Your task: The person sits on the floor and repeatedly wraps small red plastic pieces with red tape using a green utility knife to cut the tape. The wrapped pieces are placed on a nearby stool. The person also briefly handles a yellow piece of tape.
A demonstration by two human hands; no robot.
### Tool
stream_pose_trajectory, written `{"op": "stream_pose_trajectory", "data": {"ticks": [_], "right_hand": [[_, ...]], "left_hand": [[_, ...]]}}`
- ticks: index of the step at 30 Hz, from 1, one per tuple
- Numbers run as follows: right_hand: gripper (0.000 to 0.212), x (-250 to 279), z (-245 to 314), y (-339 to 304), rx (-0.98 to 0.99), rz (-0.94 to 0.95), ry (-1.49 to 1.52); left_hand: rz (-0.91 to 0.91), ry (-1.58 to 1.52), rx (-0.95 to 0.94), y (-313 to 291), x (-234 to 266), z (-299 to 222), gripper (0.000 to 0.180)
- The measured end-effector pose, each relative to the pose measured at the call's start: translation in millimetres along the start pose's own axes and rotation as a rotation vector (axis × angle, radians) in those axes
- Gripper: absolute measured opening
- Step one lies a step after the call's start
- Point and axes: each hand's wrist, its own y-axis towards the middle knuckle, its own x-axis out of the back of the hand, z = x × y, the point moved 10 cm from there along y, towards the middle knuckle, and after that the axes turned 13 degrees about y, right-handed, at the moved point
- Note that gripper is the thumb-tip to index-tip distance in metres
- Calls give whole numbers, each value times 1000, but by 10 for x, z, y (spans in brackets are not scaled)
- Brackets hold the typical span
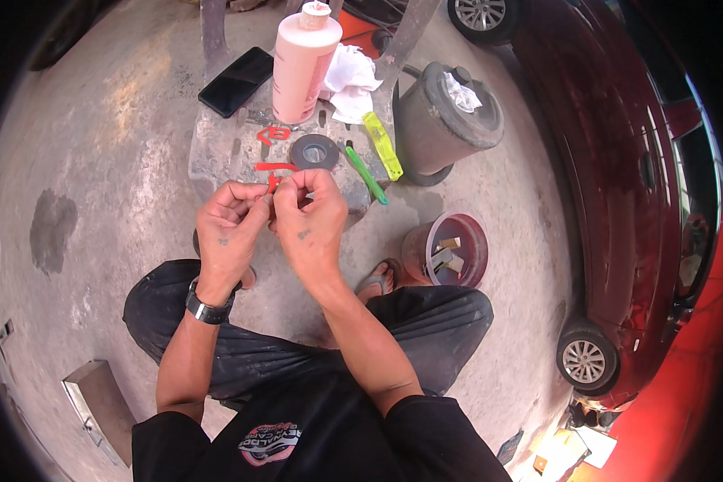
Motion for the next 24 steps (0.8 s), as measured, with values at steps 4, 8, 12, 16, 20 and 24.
{"op": "stream_pose_trajectory", "data": {"ticks": [4,8,12,16,20,24], "right_hand": [[11,1,-1,-9,42,-17,-24],[12,-9,-8,-29,43,-25,9],[12,-12,-17,-30,41,-26,12],[12,-18,-6,-28,40,-10,-1],[16,-20,62,-12,20,22,-77],[18,-31,-8,-14,-57,58,-9]], "left_hand": [[-8,-22,15,-7,-9,-28,11],[-13,-37,11,-7,0,-31,10],[-10,-36,-8,-2,11,-25,10],[-7,-13,-22,-6,18,-16,10],[-28,14,-66,-6,44,-65,12],[18,36,-27,33,68,-14,13]]}}
